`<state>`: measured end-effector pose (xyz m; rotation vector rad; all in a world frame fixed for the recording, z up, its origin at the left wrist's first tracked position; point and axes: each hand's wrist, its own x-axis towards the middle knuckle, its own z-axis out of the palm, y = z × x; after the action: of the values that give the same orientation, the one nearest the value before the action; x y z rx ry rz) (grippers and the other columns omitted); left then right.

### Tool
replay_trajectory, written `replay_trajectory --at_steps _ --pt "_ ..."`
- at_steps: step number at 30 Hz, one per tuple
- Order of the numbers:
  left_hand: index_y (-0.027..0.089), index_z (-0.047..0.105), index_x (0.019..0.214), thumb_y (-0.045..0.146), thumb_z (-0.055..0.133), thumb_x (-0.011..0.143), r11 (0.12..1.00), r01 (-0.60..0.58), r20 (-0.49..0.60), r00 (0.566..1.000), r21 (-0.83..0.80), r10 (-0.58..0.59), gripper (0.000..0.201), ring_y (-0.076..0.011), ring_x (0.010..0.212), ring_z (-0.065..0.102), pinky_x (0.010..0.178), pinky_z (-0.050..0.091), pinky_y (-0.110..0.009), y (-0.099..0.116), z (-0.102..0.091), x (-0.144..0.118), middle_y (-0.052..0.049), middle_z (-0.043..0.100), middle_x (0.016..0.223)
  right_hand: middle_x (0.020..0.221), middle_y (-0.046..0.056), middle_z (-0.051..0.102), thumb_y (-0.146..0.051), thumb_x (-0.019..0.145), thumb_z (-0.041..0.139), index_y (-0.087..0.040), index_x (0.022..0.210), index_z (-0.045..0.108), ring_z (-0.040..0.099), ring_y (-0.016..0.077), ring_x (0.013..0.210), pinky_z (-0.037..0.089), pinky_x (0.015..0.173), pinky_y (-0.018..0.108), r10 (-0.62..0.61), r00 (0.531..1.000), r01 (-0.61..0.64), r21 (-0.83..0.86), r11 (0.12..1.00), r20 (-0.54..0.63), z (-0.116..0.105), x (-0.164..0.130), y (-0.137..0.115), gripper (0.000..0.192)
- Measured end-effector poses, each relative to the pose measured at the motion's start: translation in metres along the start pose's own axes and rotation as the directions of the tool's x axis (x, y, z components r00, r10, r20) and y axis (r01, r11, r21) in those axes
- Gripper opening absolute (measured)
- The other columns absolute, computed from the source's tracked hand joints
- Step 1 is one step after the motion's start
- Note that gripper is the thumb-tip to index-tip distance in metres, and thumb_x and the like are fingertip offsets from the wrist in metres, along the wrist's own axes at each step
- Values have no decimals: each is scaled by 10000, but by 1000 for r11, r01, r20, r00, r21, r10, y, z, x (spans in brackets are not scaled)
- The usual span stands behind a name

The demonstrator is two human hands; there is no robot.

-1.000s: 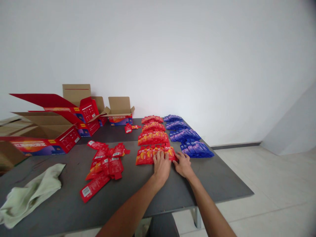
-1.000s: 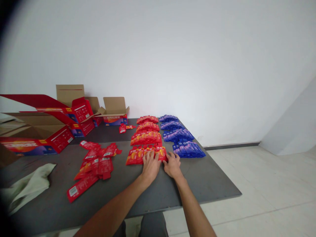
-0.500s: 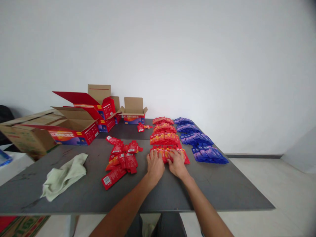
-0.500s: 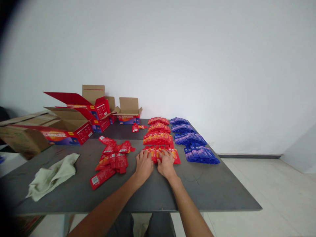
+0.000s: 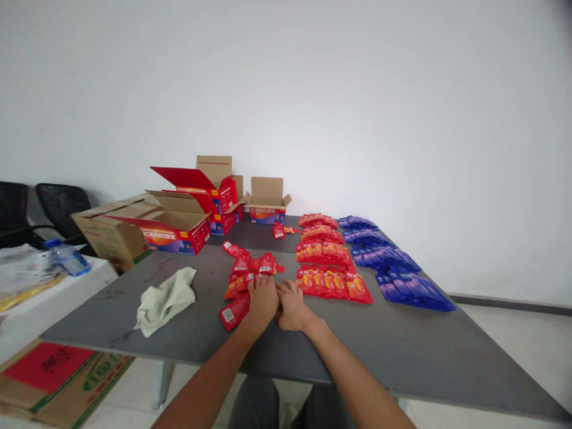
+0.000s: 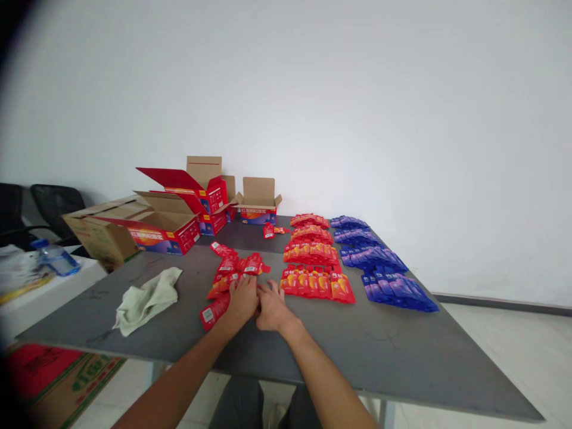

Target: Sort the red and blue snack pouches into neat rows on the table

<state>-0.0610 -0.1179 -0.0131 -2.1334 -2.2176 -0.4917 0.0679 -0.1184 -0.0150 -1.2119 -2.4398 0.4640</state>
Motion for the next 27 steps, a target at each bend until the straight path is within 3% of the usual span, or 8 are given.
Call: replay_trajectory --at_steps 4,9,13,17,21,25,27 --pt "160 593 1181 114 395 895 999 1 44 999 -41 0 350 -271 1202 527 1007 337 -430 -11 -2 5 -147 626 1248 1324 92 569 -189 670 674 -251 1277 583 284 342 1341 261 1043 489 4 1000 -4 -6 1000 10 5 5 -6 617" --pt "175 638 1070 128 446 867 993 -62 52 996 -97 67 283 -276 1178 540 967 359 -434 -15 -3 9 -132 646 1202 1121 79 671 -162 846 545 -232 1054 688 433 272 1237 304 1002 413 -33 997 33 9 999 -71 5 4 4 262" --pt "198 662 1013 108 529 783 985 -96 21 995 -142 99 280 -286 1181 519 977 342 -448 -12 -4 9 -105 657 1178 1014 83 685 -162 949 404 -202 969 697 558 214 1045 367 927 343 -6 977 24 82 996 -214 -2 2 14 295" --pt "219 668 1058 56 543 725 970 -106 -33 994 -219 101 391 -279 1208 506 999 325 -436 -10 -6 13 -86 655 1198 988 79 683 -252 991 361 -197 994 673 591 202 958 414 889 313 34 930 48 212 976 -367 -15 3 19 317" --pt "195 682 1006 95 509 802 935 -83 -33 997 -345 76 285 -251 1072 599 961 366 -380 -8 -11 21 -101 702 1062 921 61 671 -355 1001 351 -199 960 644 608 189 869 446 814 288 167 861 26 371 928 -480 -30 5 20 334" --pt "177 677 967 165 582 781 842 -69 -45 998 -534 53 209 -221 890 631 819 430 -311 -4 -13 26 -84 712 949 889 42 672 -461 935 482 -189 988 611 615 173 801 467 754 272 327 779 41 564 825 -534 -39 11 24 305" --pt "160 674 874 191 626 744 755 -49 -23 999 -654 45 142 -200 787 619 741 441 -292 -2 -11 26 -62 700 849 885 42 679 -487 885 555 -181 1026 597 622 172 788 477 742 273 372 768 71 647 759 -522 -39 13 26 339"
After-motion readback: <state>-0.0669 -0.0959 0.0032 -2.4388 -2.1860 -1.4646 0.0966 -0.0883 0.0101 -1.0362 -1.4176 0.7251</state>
